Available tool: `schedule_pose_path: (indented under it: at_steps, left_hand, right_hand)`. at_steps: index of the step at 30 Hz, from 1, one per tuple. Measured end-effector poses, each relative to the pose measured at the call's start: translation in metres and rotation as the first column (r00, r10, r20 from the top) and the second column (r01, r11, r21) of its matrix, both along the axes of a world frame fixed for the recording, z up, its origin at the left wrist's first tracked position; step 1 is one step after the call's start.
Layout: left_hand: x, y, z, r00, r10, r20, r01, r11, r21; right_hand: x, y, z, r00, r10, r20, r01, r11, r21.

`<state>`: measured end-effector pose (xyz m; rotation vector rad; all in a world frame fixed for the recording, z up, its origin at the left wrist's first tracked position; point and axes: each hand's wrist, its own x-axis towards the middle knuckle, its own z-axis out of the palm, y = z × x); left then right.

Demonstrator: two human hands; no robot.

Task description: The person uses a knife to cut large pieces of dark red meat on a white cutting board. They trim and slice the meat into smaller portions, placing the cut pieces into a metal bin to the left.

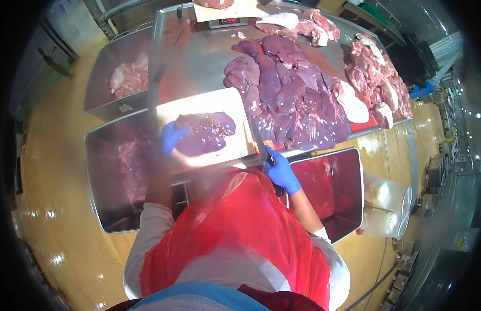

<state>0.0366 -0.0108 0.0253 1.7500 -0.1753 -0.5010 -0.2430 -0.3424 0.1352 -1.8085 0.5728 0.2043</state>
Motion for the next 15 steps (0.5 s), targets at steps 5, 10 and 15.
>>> schedule_pose_path:
  at_steps: [5,10,15]
  left_hand:
    - [0.001,-0.004,-0.006,1.000,0.016,0.003,-0.016,0.998,0.064]
    - [0.000,-0.001,-0.010,0.998,0.018,0.061,-0.023,0.998,0.067]
    - [-0.004,-0.004,-0.003,0.996,0.026,0.085,-0.030,0.998,0.048]
  right_hand:
    - [-0.037,0.026,0.029,0.990,-0.141,-0.018,0.141,0.990,0.027]
    - [-0.061,0.021,0.019,0.983,-0.181,0.036,0.180,0.983,0.018]
    - [-0.070,0.004,0.029,0.988,-0.155,0.017,0.156,0.986,-0.053]
